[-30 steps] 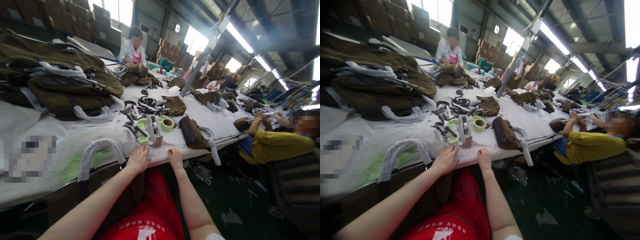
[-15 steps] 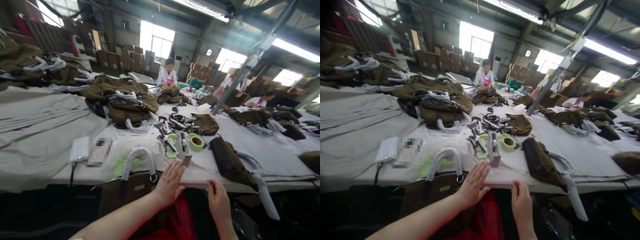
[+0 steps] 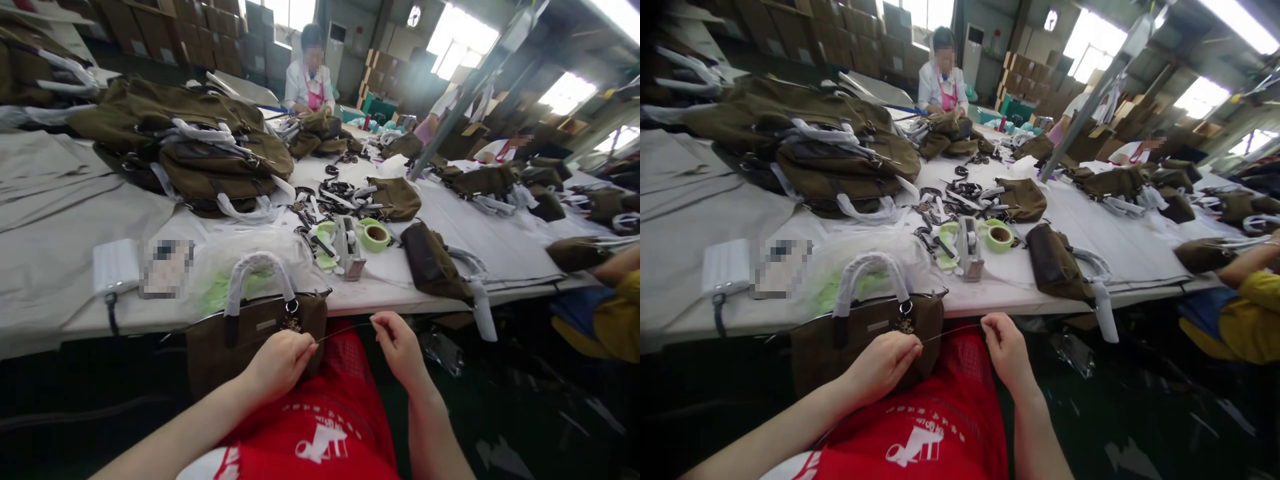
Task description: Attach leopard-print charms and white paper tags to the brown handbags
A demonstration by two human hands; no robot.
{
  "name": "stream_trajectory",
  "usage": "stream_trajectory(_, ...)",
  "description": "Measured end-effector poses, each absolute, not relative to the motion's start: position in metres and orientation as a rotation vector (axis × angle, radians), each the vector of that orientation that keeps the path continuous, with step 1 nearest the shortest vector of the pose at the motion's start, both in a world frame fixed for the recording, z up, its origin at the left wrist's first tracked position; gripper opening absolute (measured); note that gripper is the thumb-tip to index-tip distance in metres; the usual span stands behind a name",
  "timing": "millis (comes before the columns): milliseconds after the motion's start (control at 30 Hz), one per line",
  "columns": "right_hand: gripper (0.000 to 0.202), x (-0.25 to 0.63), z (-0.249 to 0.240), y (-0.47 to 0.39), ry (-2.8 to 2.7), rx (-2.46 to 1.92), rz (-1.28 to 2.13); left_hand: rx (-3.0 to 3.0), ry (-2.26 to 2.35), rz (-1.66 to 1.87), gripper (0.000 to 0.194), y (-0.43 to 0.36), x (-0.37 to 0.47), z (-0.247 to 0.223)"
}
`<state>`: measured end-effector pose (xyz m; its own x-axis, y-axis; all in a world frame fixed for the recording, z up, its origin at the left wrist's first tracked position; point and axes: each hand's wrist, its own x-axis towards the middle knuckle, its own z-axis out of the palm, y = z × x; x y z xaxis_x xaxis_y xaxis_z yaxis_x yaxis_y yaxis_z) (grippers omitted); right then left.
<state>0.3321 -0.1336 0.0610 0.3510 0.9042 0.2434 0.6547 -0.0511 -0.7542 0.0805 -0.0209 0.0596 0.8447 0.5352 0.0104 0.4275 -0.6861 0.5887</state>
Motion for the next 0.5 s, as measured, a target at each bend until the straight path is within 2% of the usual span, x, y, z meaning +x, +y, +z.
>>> stream_trajectory(100, 0.026, 0.303, 0.068, -0.126, -1.536, -1.7, 0.374, 2.408, 0.768, 0.124, 0.04, -0.025, 0.074, 0.053)
stream_trajectory(200, 0.037, 0.27, 0.075, -0.117, -1.836, -1.553, 0.592, 2.355, 0.792, 0.131, 0.04, -0.028, 0.073, 0.049)
stream_trajectory(267, 0.032, 0.254, 0.075, -0.111, -1.987, -1.577, 0.666, 2.319, 0.808, 0.165, 0.04, -0.028, 0.072, 0.048)
stream_trajectory(367, 0.019, 0.245, 0.07, -0.103, -2.091, -1.706, 0.587, 2.287, 0.823, 0.193, 0.042, -0.028, 0.069, 0.048)
stream_trajectory(500, 0.018, 0.247, 0.063, -0.097, -2.082, -1.618, 0.554, 2.253, 0.805, 0.222, 0.044, -0.027, 0.064, 0.048)
